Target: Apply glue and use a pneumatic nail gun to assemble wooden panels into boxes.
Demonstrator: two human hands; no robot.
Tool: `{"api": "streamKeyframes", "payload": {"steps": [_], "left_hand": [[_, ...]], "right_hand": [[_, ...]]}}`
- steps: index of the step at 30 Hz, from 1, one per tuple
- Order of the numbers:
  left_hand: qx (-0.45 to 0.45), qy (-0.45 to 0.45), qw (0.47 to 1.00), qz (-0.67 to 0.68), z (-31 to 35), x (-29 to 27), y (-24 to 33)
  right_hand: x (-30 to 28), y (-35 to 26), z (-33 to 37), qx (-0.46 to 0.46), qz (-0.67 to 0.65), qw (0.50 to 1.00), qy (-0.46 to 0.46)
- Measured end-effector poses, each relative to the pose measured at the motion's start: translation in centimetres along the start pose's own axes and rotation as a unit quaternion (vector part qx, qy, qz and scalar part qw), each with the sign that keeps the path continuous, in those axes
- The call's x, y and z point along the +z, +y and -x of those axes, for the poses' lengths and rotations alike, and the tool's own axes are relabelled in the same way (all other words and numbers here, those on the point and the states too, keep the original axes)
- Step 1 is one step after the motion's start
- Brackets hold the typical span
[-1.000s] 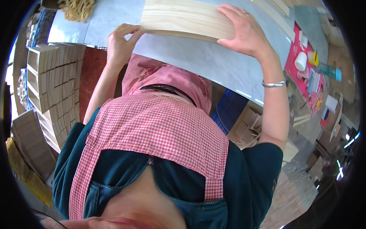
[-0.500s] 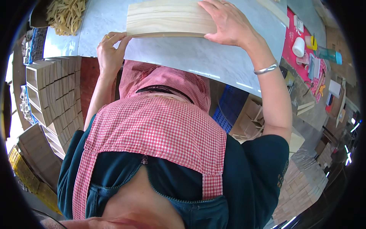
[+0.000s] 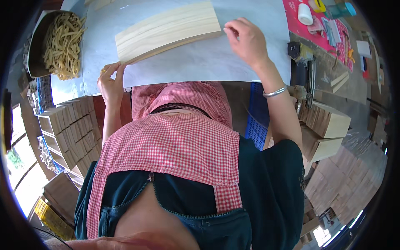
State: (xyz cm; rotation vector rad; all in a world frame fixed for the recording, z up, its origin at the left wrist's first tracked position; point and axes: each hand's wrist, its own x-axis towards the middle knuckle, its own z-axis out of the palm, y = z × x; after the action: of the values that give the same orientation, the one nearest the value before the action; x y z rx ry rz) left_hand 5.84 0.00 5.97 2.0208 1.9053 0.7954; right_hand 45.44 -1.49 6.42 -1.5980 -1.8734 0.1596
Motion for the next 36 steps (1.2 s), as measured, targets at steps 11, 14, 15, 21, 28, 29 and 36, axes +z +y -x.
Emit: {"api": "streamKeyframes", "payload": {"steps": [11,14,15,21,28,29,36], "left_hand": [[0.008,-0.013,1.000,-0.013,-0.3,-0.3,0.3],[0.020,-0.020,0.999,-0.023,-0.5,-0.4,0.2],[0.024,-0.023,0.999,-0.027,-0.5,-0.4,0.1],[0.071,-0.042,0.996,-0.045,-1.0,-1.0,-0.6],[0.076,-0.074,0.994,-0.007,-0.7,-2.6,-2.6],[0.072,-0.076,0.994,-0.011,-0.8,-2.6,-2.5],[0.057,-0.062,0.996,0.020,-0.2,-2.4,-2.7]], "right_hand": [[1.1,0.1,-0.1,-0.004,0.020,0.999,-0.040],[0.9,0.3,-0.7,-0.008,0.028,0.998,-0.059],[0.8,0.4,-0.8,-0.010,0.033,0.997,-0.071],[0.4,-0.8,0.7,-0.025,0.022,0.997,-0.063],[1.1,-3.4,4.0,0.008,-0.019,1.000,-0.013],[1.2,-3.1,4.1,-0.001,-0.024,1.000,-0.010],[0.6,-0.2,2.9,0.216,-0.386,0.885,-0.148]]}}
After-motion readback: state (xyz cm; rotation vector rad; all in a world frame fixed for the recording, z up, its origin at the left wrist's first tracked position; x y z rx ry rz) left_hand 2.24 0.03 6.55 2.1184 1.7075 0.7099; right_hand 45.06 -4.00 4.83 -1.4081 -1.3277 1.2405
